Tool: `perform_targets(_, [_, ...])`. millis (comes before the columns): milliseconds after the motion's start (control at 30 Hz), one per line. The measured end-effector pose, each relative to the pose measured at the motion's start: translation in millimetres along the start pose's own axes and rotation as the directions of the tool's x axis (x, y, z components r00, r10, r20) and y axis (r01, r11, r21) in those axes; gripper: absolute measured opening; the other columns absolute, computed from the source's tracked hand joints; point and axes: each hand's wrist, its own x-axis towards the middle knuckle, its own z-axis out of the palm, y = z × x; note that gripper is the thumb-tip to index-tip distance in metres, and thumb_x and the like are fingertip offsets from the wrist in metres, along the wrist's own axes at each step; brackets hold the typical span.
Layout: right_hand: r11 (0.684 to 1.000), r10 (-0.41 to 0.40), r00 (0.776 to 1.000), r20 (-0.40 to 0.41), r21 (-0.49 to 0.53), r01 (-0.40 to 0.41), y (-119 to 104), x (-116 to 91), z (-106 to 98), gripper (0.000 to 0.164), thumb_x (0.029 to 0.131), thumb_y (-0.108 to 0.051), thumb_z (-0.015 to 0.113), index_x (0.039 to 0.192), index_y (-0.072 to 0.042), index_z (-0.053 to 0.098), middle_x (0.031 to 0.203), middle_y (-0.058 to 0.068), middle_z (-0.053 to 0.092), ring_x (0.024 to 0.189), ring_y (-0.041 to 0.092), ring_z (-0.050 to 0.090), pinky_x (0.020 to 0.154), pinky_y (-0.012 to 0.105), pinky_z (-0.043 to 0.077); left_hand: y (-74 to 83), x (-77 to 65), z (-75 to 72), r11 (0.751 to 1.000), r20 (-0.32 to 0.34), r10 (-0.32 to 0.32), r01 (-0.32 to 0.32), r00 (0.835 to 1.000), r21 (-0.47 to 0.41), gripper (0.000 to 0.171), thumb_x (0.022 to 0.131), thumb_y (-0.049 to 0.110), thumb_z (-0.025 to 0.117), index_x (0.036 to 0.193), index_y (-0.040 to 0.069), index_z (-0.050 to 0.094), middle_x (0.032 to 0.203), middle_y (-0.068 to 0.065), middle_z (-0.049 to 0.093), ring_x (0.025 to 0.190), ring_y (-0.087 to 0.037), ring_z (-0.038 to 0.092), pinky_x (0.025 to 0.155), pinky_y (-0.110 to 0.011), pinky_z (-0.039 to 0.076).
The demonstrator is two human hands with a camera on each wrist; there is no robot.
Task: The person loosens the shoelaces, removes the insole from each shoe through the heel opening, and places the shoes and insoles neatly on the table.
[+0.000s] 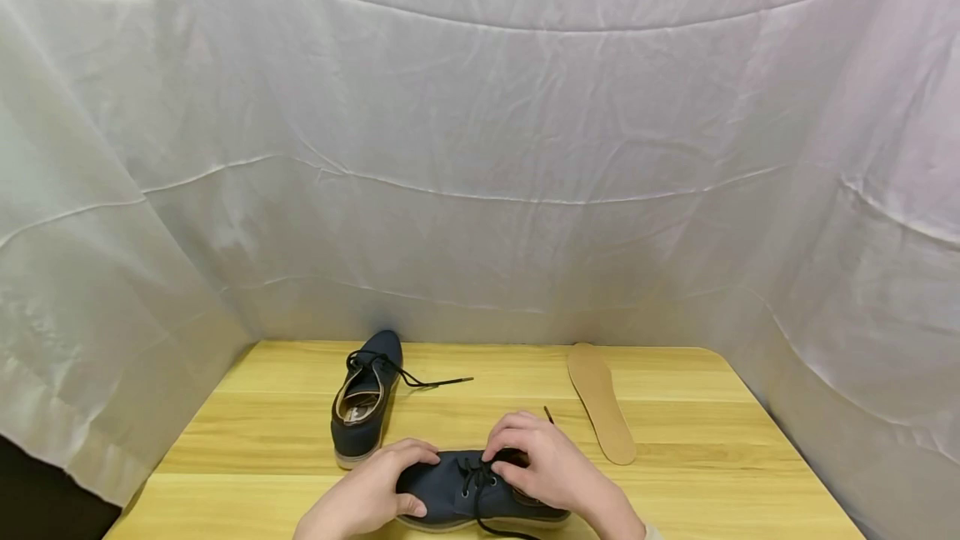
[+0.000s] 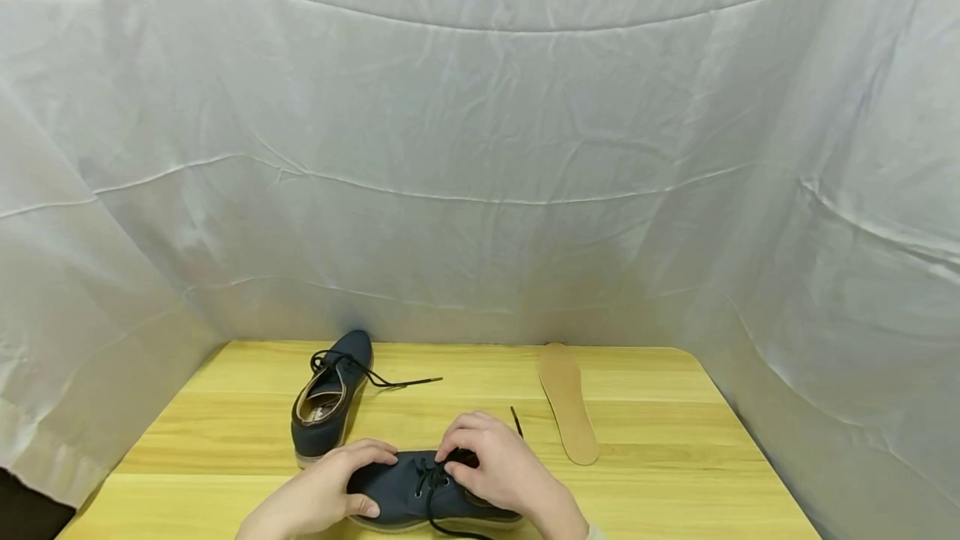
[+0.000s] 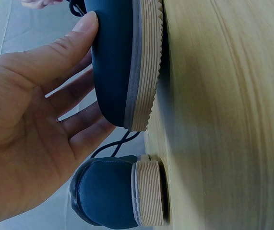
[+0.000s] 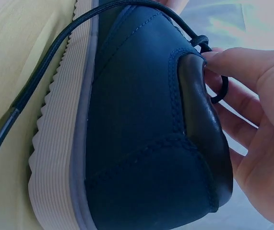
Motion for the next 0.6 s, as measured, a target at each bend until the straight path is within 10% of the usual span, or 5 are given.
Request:
perform_targets(300, [0.999,-0.005,0.999,-0.043,0.04,0.007,7,-1,3,0.018,0.093,-0.009,0.079,0.101,-0.025,0.074,0.104,-0.015,0.069,0.098,0.006,0.065,0.086,0.032,0.057,-0.2,0.1,0.4,1.0,0.001,0.0,0.0,1.0,0.007,0.049,0.087,0.032,0.084,0.132,0.022,0.068,0.136,0.001,0.064,0.126,-0.025,0.059,0.101,-0.041,0.051])
perform_targets(600, [0.988,0.156,0.977,-0.144,0.043,-0.151,12,-2,5,0.011,0.095,-0.017,0.078,0.099,-0.027,0.074,0.098,-0.016,0.069,0.091,0.003,0.065,0.082,0.031,0.057,-0.2,0.5,1.2,1.0,-0.005,0.002,-0.002,1.0,0.012,0.048,0.086,0.03,0.085,0.131,0.021,0.069,0.136,0.001,0.064,0.127,-0.025,0.059,0.102,-0.041,0.051])
